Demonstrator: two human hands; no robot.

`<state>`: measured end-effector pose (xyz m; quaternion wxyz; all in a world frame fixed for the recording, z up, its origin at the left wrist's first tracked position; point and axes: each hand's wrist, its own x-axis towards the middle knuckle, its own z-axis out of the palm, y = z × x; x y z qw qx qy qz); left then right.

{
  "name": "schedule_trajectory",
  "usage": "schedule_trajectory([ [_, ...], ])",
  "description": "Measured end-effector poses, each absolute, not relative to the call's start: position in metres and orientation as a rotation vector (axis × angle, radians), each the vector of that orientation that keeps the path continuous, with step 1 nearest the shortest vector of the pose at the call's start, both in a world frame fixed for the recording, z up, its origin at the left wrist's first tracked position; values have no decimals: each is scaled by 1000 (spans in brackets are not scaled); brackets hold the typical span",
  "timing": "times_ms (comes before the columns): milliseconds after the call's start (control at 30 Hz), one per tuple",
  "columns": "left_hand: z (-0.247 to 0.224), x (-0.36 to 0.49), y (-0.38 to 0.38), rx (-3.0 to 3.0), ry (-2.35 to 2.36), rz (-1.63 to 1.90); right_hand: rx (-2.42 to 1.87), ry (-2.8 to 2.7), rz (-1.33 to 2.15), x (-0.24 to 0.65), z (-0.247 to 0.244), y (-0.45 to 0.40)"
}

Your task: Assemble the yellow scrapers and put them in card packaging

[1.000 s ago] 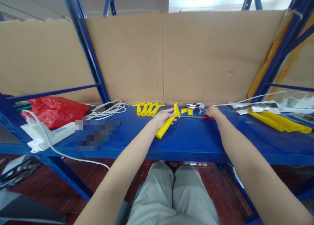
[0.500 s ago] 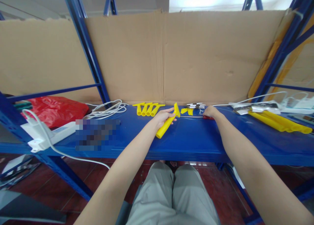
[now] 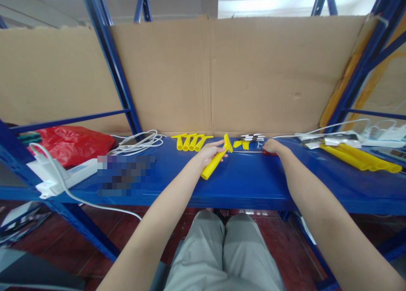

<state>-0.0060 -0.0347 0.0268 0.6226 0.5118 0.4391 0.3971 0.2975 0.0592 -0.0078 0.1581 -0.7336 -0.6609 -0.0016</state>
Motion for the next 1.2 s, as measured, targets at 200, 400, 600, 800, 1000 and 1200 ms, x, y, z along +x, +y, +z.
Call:
schedule_trajectory([
  [200,24,-9,-29,1149,944,887,-1793,-1878,129,266,8,42],
  [400,22,-12,-25,1147,881,867,-1227,-1897,254,211,14,33],
  [600,25,-14,-28,1087,723,875,-834,-1997,236,181,17,22],
  [800,23,-15,-23,1073,688,842,-790,-1974,214,174,16,18],
  [1000,18,-17,-18,1075,704,839,-836,-1944,238,172,14,19],
  [1200,18,-16,-18,1082,728,837,-873,-1905,268,170,12,18],
])
